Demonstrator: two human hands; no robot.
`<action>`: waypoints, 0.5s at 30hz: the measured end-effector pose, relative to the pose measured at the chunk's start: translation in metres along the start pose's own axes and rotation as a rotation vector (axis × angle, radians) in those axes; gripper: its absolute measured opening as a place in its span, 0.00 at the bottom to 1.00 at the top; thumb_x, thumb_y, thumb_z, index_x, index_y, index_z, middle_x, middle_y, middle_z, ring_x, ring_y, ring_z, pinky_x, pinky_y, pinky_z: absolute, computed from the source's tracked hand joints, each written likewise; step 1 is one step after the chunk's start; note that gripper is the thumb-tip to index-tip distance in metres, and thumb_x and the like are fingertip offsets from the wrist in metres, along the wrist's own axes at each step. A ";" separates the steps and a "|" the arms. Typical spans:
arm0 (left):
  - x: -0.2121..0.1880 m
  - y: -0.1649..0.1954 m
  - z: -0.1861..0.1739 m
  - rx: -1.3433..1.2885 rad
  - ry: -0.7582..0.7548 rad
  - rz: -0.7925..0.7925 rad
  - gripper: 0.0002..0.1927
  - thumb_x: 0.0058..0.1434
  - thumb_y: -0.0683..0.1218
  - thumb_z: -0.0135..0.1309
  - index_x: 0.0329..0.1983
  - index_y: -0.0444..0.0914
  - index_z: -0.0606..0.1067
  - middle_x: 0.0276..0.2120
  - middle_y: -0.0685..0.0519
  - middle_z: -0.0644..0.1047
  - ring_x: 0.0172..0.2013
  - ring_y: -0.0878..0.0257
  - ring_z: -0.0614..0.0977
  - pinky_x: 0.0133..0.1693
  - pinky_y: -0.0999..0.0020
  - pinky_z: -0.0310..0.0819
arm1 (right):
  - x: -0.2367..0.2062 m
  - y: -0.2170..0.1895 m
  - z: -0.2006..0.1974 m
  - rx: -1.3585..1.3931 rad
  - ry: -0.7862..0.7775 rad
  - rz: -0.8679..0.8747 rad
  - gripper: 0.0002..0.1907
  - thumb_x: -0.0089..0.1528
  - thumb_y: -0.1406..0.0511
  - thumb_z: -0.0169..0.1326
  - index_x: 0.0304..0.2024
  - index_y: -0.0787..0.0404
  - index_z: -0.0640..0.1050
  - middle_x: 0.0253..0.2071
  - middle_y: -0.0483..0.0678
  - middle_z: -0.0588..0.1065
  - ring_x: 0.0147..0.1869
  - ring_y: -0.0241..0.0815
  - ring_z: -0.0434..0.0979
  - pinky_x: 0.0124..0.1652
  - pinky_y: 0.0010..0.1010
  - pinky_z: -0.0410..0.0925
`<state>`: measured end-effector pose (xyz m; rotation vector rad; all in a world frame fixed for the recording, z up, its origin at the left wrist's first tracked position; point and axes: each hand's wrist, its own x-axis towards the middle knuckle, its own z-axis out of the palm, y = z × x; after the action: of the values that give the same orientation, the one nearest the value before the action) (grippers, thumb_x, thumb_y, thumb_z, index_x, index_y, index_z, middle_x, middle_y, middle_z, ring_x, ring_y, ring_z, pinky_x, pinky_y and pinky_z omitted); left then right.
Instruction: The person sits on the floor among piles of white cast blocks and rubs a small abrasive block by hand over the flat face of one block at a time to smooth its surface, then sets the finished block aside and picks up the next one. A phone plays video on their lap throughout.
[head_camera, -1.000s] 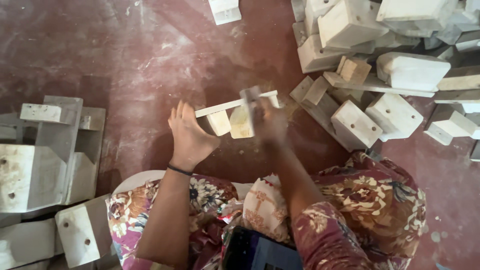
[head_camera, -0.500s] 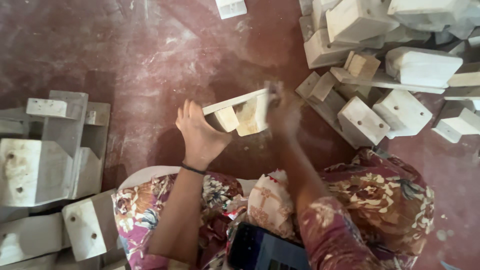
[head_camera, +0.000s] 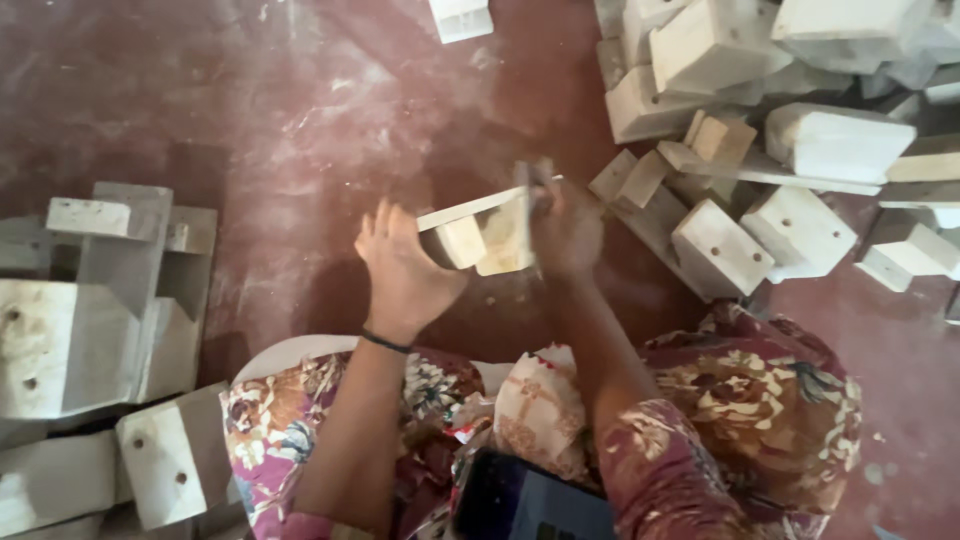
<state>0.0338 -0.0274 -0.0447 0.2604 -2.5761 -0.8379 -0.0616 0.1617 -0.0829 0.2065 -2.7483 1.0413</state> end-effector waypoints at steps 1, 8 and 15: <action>0.003 -0.002 -0.001 -0.018 0.007 0.006 0.37 0.33 0.51 0.74 0.45 0.31 0.72 0.51 0.34 0.72 0.55 0.34 0.70 0.58 0.39 0.60 | 0.004 0.013 0.003 -0.045 -0.001 0.105 0.19 0.68 0.52 0.47 0.47 0.55 0.82 0.40 0.61 0.79 0.44 0.65 0.79 0.41 0.55 0.71; -0.002 0.002 -0.003 0.005 0.033 0.038 0.39 0.35 0.54 0.76 0.47 0.32 0.74 0.49 0.36 0.72 0.55 0.35 0.71 0.57 0.36 0.61 | -0.001 0.050 0.034 -0.194 -0.016 0.076 0.17 0.65 0.54 0.49 0.48 0.56 0.79 0.48 0.62 0.78 0.50 0.66 0.79 0.49 0.54 0.71; 0.000 0.006 -0.004 0.012 -0.008 0.047 0.35 0.35 0.53 0.75 0.45 0.35 0.76 0.48 0.38 0.74 0.54 0.36 0.71 0.55 0.38 0.62 | -0.001 0.027 0.010 -0.092 -0.049 0.289 0.15 0.65 0.58 0.47 0.50 0.54 0.78 0.45 0.58 0.78 0.49 0.67 0.77 0.46 0.57 0.68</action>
<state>0.0350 -0.0243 -0.0380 0.1993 -2.5848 -0.8082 -0.0676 0.1755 -0.1079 -0.1872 -2.9228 0.9809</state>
